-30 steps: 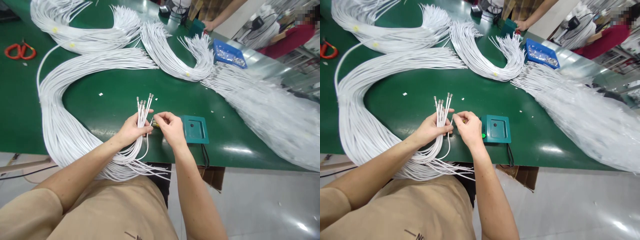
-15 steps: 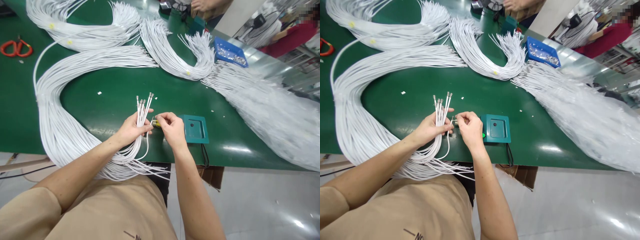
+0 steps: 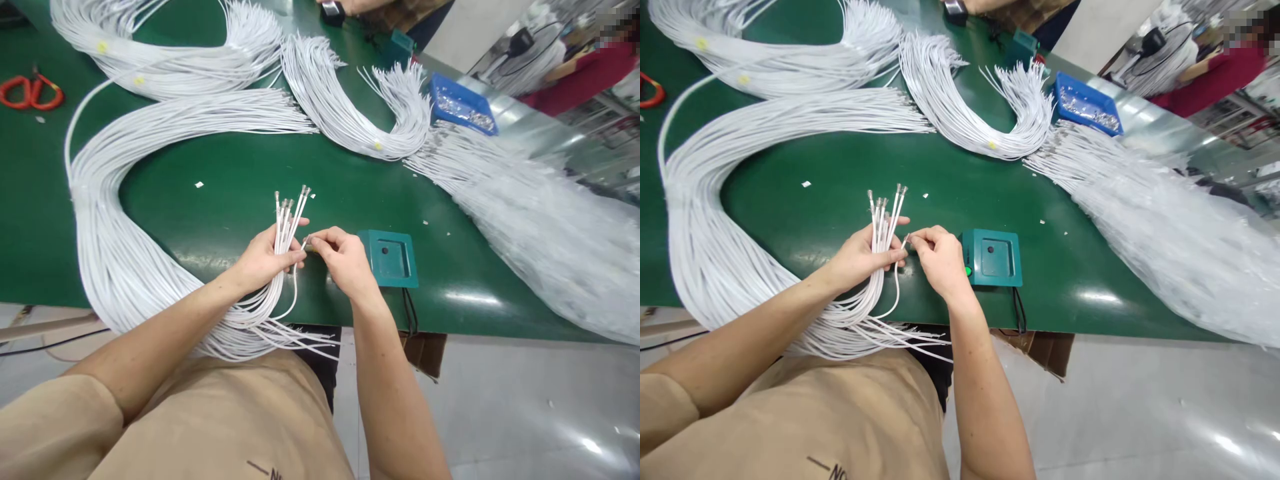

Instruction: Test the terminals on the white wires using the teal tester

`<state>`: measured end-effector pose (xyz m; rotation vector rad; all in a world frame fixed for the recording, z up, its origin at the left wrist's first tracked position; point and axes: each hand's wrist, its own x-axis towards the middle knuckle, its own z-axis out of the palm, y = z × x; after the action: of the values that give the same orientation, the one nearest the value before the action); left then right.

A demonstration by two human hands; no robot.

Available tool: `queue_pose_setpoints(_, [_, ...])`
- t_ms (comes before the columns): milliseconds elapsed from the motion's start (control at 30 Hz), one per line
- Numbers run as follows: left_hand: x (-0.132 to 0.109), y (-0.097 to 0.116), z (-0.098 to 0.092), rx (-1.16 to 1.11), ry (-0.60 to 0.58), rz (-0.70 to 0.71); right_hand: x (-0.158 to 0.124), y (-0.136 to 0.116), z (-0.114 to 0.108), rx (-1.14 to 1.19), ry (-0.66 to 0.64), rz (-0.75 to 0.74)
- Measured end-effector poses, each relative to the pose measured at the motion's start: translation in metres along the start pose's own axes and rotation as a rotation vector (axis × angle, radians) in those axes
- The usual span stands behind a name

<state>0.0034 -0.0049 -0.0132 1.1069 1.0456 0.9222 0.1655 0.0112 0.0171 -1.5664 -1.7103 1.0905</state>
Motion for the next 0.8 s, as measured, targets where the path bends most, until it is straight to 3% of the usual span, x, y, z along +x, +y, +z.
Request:
queue_pose_setpoints(133, [0.000, -0.001, 0.000, -0.023, -0.005, 0.002, -0.002, -0.001, 0.000, -0.011, 0.052, -0.027])
queue_pose_setpoints(267, [0.001, -0.003, -0.001, -0.071, -0.027, -0.010, -0.005, -0.003, 0.002, -0.137, -0.031, -0.079])
queue_pose_setpoints(500, [0.002, -0.004, 0.001, -0.147, -0.006, -0.115, -0.010, 0.004, -0.014, -0.697, 0.081, -0.347])
queue_pose_setpoints(667, [0.006, -0.008, 0.003, -0.043, 0.057, -0.142, -0.007, 0.011, -0.031, -0.822, -0.050, -0.345])
queue_pose_setpoints(800, [0.009, -0.010, 0.005, 0.046, 0.079, -0.140, -0.005, 0.013, -0.032, -0.820, -0.058, -0.360])
